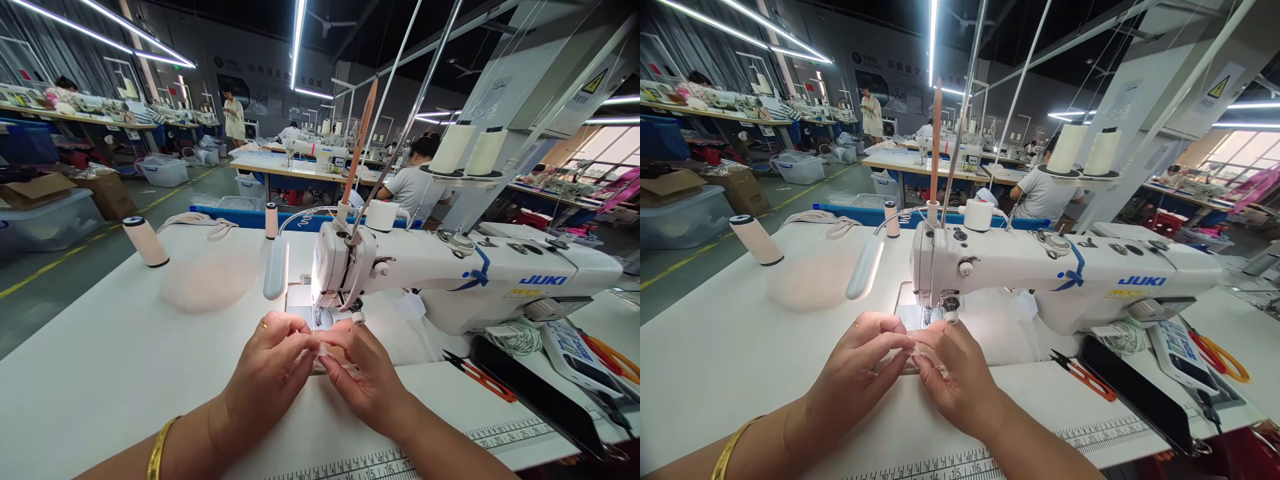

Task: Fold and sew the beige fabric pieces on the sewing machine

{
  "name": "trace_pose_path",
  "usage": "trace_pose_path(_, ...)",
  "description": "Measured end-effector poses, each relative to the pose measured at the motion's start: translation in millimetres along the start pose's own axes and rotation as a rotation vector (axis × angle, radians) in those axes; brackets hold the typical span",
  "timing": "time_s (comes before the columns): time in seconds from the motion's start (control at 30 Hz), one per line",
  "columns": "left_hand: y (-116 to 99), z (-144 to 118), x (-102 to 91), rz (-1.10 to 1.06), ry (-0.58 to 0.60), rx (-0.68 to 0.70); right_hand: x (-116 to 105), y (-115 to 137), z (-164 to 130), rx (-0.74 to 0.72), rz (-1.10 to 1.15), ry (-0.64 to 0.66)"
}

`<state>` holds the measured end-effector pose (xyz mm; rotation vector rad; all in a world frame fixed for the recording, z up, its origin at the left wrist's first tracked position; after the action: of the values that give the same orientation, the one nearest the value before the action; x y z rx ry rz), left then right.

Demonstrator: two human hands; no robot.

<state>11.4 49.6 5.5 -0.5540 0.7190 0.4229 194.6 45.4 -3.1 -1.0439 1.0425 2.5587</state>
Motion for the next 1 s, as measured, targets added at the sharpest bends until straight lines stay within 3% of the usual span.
trace_pose_path(0.3, 0.2, 2.3, -1.7, -0.049, 0.017, -0.007, -1.5, -2.2, 1.6, -0.013, 0.047, -0.024)
trace_pose_path(0.57, 1.3, -2.2, 3.0, -0.123, 0.157, -0.031, -2.3, -0.4, 1.3, -0.070, 0.041, -0.023)
trace_pose_path(0.77, 4.4, 1.4, -2.1, -0.077, 0.144, -0.007, -1.1, -1.5, 0.7, -0.055, 0.034, -0.023)
trace_pose_path(0.9, 0.1, 0.6, -4.8, -0.050, 0.104, 0.019, -4.5, 8.5, 4.6, -0.050, 0.049, -0.005)
trace_pose_path(1.0, -7.2, -5.4, -0.4, -0.113, 0.134, 0.008, -16.0, 26.2, 1.1, -0.062, 0.094, 0.088)
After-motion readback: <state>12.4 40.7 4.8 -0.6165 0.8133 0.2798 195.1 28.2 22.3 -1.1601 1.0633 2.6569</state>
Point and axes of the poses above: each hand's wrist, its own z-axis towards the middle knuckle, its own x-axis out of the palm, y = z × x, the point moved 3 cm from there along z, towards the middle knuckle, and after that the axes turned 13 degrees about y, right-handed, at the moved point
